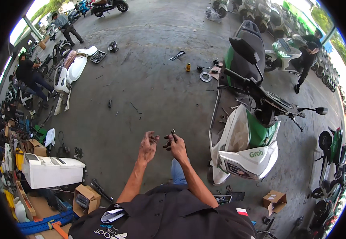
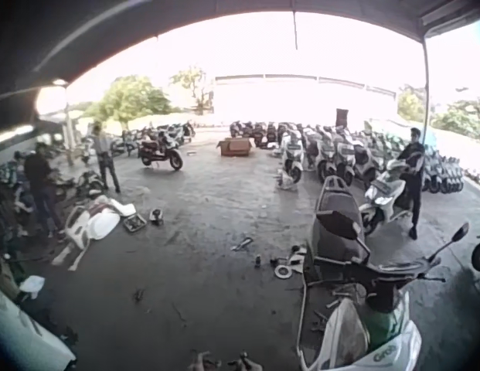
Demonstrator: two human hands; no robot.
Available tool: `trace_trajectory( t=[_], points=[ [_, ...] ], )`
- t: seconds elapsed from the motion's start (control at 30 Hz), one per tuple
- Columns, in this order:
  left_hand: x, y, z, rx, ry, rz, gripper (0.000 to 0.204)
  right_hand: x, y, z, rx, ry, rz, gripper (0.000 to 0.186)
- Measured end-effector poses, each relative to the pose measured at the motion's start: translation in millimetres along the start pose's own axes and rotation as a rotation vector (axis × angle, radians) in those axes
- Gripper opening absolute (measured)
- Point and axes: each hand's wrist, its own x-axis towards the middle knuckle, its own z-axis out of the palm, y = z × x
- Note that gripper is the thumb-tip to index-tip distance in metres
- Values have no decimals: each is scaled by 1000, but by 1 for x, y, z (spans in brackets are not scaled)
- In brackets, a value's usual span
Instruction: The person sorts through a toolbox of bolts, selects parts, and applies grease to a shaft using a syringe before reassembling components on the rear wheel area of a scooter.
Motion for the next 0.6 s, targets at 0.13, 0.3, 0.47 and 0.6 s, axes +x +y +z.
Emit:
trace_trajectory(
  t=[0.13,0.3,0.47,0.6],
  points=[
    [147,-9,10,-219,-669,-146,56,117,-34,21,-148,-207,-72,34],
    [309,6,18,-698,-613,-209,54,255,-146,13,-182,-419,-82,34],
    [484,55,45,-961,-550,-228,53,371,-226,-21,-169,-308,-51,40],
    [605,80,116,-950,-692,-297,47,466,-266,-72,-240,-193,63,46]
  ],
)
